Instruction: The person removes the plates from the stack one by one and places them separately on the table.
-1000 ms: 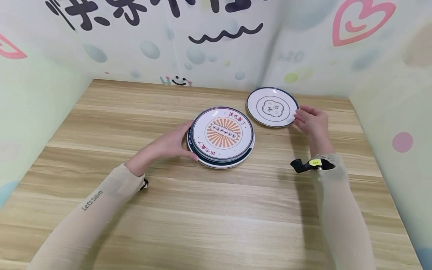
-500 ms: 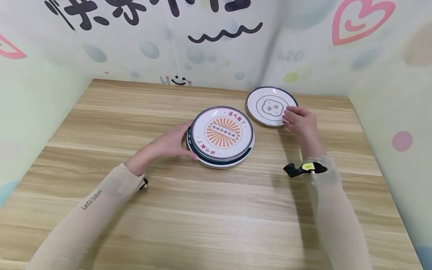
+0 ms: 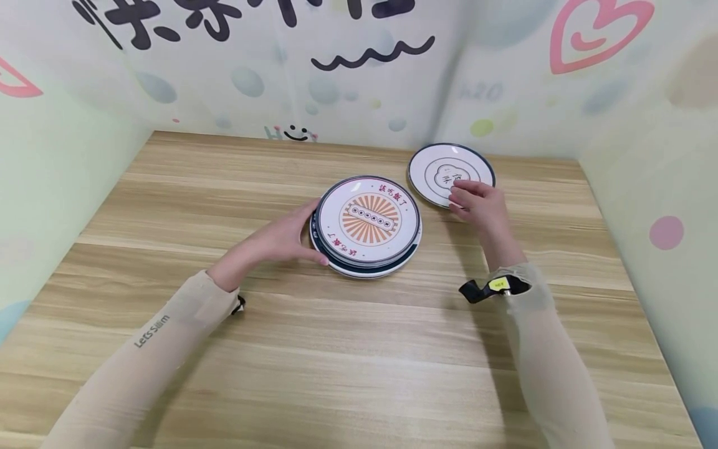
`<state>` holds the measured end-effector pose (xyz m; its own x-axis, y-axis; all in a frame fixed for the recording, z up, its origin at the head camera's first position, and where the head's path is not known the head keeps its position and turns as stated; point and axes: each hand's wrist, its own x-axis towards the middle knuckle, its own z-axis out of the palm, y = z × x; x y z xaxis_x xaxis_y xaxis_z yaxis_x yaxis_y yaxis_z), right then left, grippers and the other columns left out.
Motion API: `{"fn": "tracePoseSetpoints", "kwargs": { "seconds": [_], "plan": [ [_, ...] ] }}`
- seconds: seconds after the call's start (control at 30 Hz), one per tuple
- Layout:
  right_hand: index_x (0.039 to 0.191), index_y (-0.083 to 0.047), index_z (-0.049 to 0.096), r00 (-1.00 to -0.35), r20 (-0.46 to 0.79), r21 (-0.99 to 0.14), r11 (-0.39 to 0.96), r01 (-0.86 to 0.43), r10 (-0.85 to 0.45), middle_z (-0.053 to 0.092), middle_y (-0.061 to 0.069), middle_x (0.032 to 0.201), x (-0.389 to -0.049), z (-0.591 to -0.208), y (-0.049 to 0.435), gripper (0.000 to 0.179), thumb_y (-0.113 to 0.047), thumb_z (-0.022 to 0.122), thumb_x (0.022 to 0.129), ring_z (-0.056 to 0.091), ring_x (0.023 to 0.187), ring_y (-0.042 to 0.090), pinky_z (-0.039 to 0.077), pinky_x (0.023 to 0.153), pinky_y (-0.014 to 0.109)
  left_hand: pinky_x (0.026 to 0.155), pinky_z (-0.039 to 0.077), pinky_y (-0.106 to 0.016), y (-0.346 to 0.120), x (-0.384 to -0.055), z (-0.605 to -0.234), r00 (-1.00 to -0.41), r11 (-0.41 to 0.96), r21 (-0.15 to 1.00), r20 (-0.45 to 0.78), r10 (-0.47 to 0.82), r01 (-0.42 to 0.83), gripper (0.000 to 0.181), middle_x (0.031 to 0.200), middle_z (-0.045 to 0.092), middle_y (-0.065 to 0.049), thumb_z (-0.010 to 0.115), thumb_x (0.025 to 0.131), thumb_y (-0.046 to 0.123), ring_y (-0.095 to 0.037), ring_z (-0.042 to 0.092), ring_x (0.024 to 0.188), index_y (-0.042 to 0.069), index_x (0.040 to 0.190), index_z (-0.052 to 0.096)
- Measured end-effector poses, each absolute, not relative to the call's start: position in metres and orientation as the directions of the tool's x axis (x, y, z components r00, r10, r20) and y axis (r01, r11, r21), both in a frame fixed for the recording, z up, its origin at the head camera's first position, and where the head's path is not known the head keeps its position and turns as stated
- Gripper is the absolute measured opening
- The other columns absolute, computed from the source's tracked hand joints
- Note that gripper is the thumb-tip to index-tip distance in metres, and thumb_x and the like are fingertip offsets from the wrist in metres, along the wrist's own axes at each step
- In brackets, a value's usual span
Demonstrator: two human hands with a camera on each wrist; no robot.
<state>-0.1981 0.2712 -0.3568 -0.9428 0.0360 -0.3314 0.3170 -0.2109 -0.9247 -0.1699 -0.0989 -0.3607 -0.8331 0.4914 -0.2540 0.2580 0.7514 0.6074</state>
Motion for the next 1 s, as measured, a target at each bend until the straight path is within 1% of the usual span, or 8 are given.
{"fn": "tracePoseSetpoints", "kwargs": {
  "seconds": [0.2,0.43,0.57,0.7,0.77,0.87,1.0],
  "plan": [
    [0.096,-0.012,0.069,-0.947,-0.321,-0.916,-0.250,0.313,-0.007,0.073,-0.004,0.084,-0.195,-0.362,0.264,0.011,-0.002,0.065,0.093,0.072,0.080,0.008,0.061,0.075,0.020,0.128,0.020,-0.042,-0.099,-0.170,-0.362,-0.833,0.749,0.608,-0.249,0.494,0.262,0.126,0.168,0.015,-0.012,0.087,0.072,0.046,-0.028,0.018,0.155,0.006,0.160,0.006],
    [0.096,-0.014,0.070,-0.945,-0.325,-0.922,-0.211,0.324,-0.029,0.073,-0.004,0.088,-0.193,-0.366,0.257,0.011,-0.004,0.065,0.094,0.071,0.083,0.006,0.061,0.079,0.020,0.128,0.020,-0.042,-0.099,-0.171,-0.363,-0.834,0.748,0.609,-0.247,0.494,0.263,0.126,0.168,0.016,-0.012,0.087,0.072,0.046,-0.028,0.018,0.155,0.007,0.160,0.007],
    [0.102,-0.012,0.069,-0.946,-0.324,-0.929,-0.177,0.324,-0.025,0.073,-0.005,0.092,-0.189,-0.366,0.253,0.011,-0.006,0.067,0.093,0.071,0.085,0.006,0.060,0.081,0.020,0.128,0.020,-0.043,-0.099,-0.171,-0.362,-0.833,0.748,0.610,-0.249,0.494,0.261,0.126,0.168,0.015,-0.012,0.087,0.072,0.046,-0.028,0.018,0.155,0.007,0.161,0.006],
    [0.111,-0.008,0.067,-0.948,-0.316,-0.939,-0.136,0.317,-0.030,0.073,-0.005,0.094,-0.186,-0.364,0.249,0.017,-0.007,0.066,0.094,0.071,0.087,0.006,0.060,0.083,0.020,0.127,0.021,-0.043,-0.099,-0.171,-0.363,-0.833,0.741,0.617,-0.240,0.499,0.266,0.125,0.167,0.017,-0.011,0.088,0.072,0.046,-0.028,0.019,0.155,0.008,0.161,0.007],
    [0.117,-0.005,0.065,-0.950,-0.309,-0.945,-0.100,0.311,-0.031,0.072,-0.006,0.095,-0.184,-0.363,0.247,0.022,-0.009,0.065,0.095,0.071,0.089,0.005,0.059,0.084,0.019,0.127,0.021,-0.042,-0.099,-0.171,-0.363,-0.833,0.736,0.621,-0.234,0.501,0.269,0.125,0.167,0.018,-0.011,0.088,0.072,0.045,-0.027,0.020,0.154,0.008,0.160,0.008],
    [0.123,-0.002,0.060,-0.951,-0.306,-0.947,-0.085,0.309,-0.040,0.072,-0.006,0.096,-0.182,-0.362,0.245,0.029,-0.009,0.065,0.096,0.071,0.089,0.005,0.059,0.084,0.019,0.127,0.022,-0.043,-0.099,-0.171,-0.363,-0.834,0.735,0.622,-0.232,0.502,0.269,0.124,0.167,0.019,-0.011,0.088,0.072,0.045,-0.027,0.021,0.154,0.008,0.160,0.009],
    [0.123,-0.002,0.059,-0.949,-0.309,-0.946,-0.084,0.313,-0.058,0.073,-0.006,0.096,-0.181,-0.362,0.243,0.030,-0.009,0.066,0.095,0.071,0.087,0.004,0.059,0.081,0.018,0.127,0.021,-0.043,-0.099,-0.171,-0.362,-0.835,0.742,0.619,-0.243,0.494,0.259,0.125,0.167,0.017,-0.011,0.087,0.072,0.046,-0.027,0.020,0.155,0.009,0.161,0.008]
  ]
}}
